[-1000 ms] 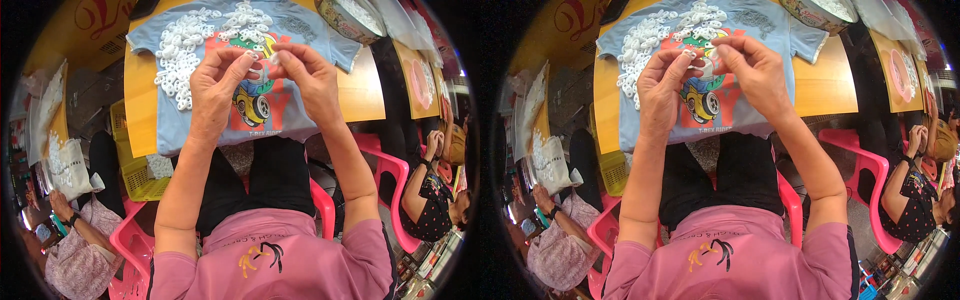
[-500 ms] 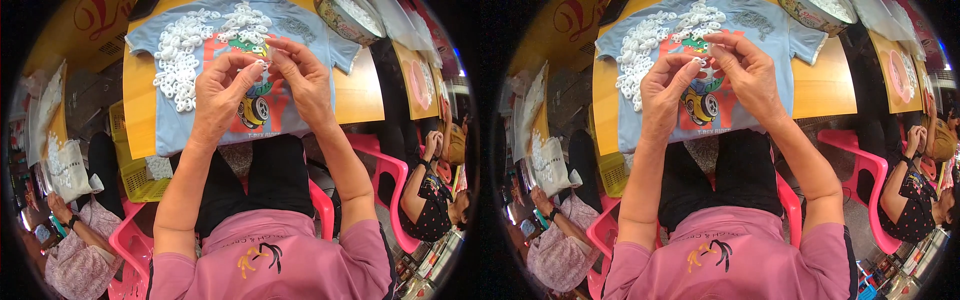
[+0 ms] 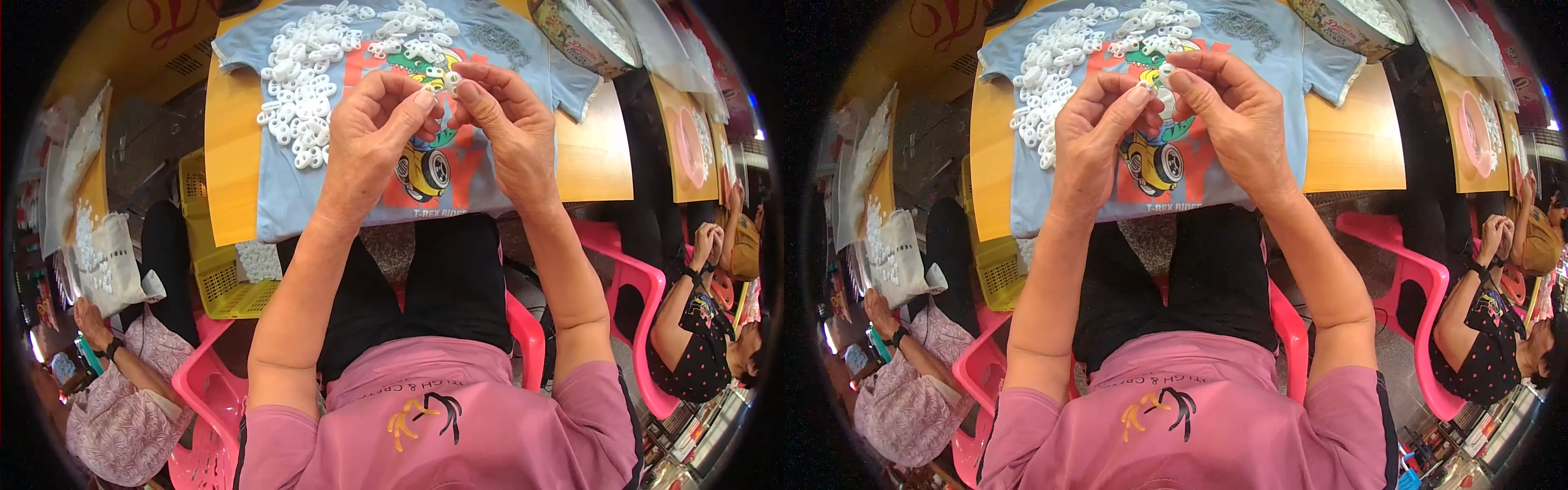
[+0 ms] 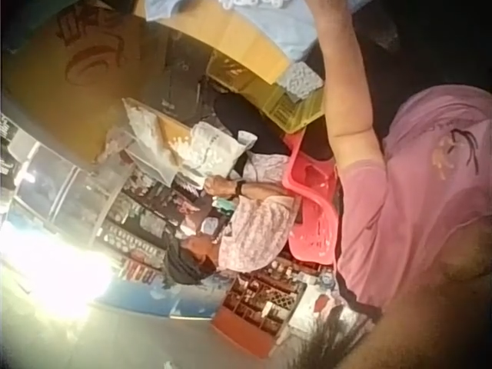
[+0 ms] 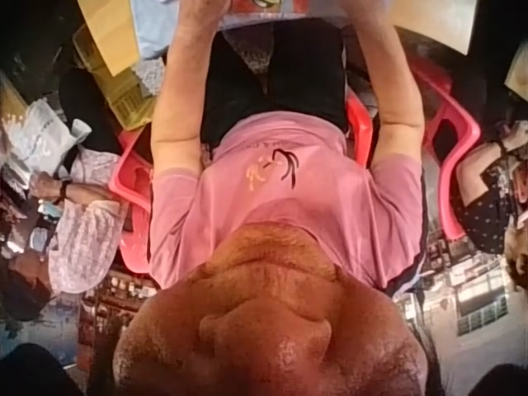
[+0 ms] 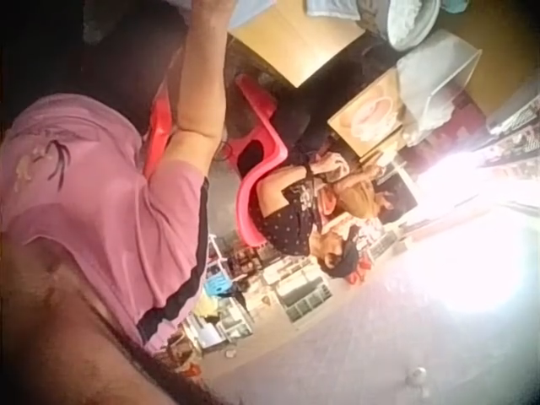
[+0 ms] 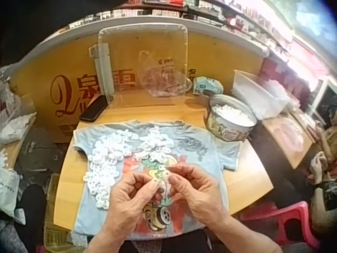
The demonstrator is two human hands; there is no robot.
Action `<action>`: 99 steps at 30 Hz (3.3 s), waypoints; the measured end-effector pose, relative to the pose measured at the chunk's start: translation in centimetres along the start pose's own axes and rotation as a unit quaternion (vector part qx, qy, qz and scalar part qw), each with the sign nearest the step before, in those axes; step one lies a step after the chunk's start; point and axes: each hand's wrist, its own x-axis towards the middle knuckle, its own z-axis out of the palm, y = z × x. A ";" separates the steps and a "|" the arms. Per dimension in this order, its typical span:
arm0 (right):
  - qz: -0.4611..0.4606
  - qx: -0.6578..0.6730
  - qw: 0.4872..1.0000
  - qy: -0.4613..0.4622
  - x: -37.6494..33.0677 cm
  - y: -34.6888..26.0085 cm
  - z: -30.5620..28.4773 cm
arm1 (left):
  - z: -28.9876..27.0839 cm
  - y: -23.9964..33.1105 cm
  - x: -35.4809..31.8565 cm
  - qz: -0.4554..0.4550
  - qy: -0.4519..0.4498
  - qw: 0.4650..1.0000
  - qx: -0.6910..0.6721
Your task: Assembling small metal studs into white plastic ring fasteners on a garment.
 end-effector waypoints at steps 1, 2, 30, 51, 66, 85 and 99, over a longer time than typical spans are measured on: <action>0.001 0.000 1.000 -0.001 0.0 0.0 0.0 | 0.0 0.0 0.0 -0.003 0.002 1.000 0.000; -0.006 -0.015 1.000 -0.007 0.0 0.0 0.1 | 0.0 -0.1 0.0 -0.005 0.003 1.000 0.000; -0.016 -0.099 0.995 -0.013 0.2 -0.9 0.3 | -0.1 -0.1 0.0 -0.006 0.011 0.999 0.042; 0.004 -0.058 0.998 0.005 0.1 -0.5 0.6 | -0.2 -0.2 0.0 0.000 0.021 0.999 0.034; -0.014 -0.084 0.996 0.013 -0.1 -0.7 1.2 | -0.2 -0.2 0.1 -0.002 0.025 0.999 0.029; -0.065 -0.138 0.988 -0.004 0.5 0.0 0.5 | -0.1 -0.2 0.0 -0.019 0.019 1.000 0.010; -0.082 -0.151 0.985 -0.012 0.4 0.6 0.9 | 0.0 -0.2 0.1 -0.012 0.024 0.999 0.017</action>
